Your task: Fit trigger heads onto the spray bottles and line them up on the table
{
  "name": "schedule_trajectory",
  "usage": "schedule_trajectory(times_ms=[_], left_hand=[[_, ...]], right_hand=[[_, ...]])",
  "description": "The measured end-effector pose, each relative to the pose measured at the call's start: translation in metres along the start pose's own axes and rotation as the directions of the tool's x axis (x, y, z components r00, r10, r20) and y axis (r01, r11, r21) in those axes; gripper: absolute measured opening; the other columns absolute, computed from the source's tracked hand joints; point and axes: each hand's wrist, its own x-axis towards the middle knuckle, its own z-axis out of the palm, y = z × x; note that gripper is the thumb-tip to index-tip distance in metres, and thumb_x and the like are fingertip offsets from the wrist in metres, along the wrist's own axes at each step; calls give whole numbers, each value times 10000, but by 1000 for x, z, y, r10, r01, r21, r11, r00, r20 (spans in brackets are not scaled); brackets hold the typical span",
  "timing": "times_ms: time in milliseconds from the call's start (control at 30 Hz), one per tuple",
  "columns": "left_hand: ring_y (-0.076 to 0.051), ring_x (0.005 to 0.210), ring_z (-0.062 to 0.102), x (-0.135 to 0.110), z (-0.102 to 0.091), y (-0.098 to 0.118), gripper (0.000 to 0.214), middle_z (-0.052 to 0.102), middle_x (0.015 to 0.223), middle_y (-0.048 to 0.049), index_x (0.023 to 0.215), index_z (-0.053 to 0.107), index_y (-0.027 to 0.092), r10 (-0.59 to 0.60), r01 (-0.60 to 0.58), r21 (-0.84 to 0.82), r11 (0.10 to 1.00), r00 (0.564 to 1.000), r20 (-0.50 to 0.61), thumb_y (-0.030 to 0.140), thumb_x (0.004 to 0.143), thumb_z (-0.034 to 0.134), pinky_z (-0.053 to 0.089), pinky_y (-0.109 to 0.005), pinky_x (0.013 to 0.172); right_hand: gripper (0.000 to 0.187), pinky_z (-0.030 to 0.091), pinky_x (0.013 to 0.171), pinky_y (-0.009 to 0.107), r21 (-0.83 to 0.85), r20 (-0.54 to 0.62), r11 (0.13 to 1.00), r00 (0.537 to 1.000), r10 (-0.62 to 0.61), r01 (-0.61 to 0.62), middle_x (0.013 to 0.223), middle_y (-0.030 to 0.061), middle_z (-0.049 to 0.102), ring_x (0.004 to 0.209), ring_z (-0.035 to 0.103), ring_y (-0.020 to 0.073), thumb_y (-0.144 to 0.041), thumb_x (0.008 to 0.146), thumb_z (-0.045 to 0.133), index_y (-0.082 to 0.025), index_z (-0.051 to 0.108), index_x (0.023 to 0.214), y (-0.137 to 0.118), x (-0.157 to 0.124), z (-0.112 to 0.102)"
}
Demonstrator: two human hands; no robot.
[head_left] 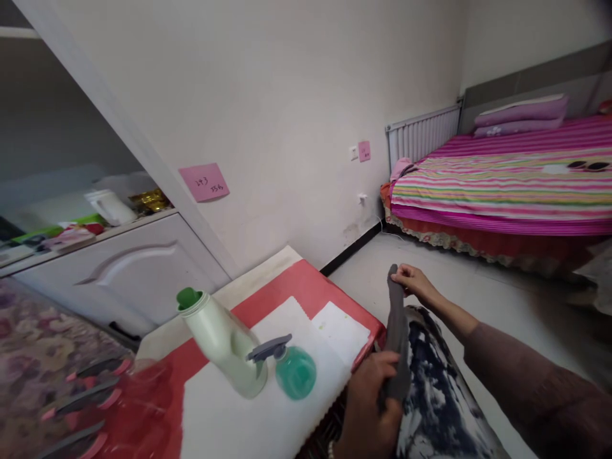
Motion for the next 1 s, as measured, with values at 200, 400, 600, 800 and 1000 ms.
schedule_trajectory(times_ms=[200, 400, 600, 800, 1000], left_hand=[[-220, 1127, 609, 23, 72, 25, 439, 638, 1208, -135, 1083, 573, 157, 250, -213, -174, 961, 940, 234, 29, 669, 498, 509, -316, 937], [-234, 1236, 541, -1, 85, -4, 564, 532, 1392, -80, 1365, 446, 253, -12, 71, -69, 995, 782, 624, 306, 830, 616, 443, -362, 1038], [-253, 1221, 505, -28, 68, -50, 511, 579, 1313, -98, 1274, 542, 214, -169, 114, 131, 985, 791, 588, 322, 788, 658, 365, -385, 1060], [-233, 1262, 437, -36, 73, -54, 555, 504, 1342, -111, 1262, 531, 163, -477, 431, 208, 878, 815, 328, 114, 710, 558, 310, -344, 1092], [-258, 1185, 488, -44, 71, -77, 523, 526, 1284, -125, 1276, 500, 153, -716, 681, 224, 697, 676, 173, 165, 753, 521, 332, -352, 1038]], right_hand=[[345, 334, 441, 206, -86, -149, 996, 988, -27, 15, 518, -71, 467, 464, 431, 93, -499, 645, 653, -208, 469, 661, 9, 0, -60], [286, 377, 441, 231, -270, -212, 947, 970, 115, -171, 508, -26, 536, 469, 493, 123, -433, 623, 664, -201, 497, 614, 64, -36, -99], [350, 487, 519, 262, -424, -129, 874, 971, 200, -236, 838, 99, 710, 608, 650, 162, -487, 773, 574, -156, 643, 865, 89, -54, -82], [617, 515, 592, 318, -594, -21, 782, 974, 224, -192, 814, 127, 734, 678, 674, 230, -673, 826, 426, -130, 717, 856, 80, -19, -54], [654, 485, 792, 326, -711, 49, 701, 991, 127, -55, 1168, 155, 674, 1043, 627, 309, -673, 782, 506, -158, 677, 1147, 56, 25, -39]])
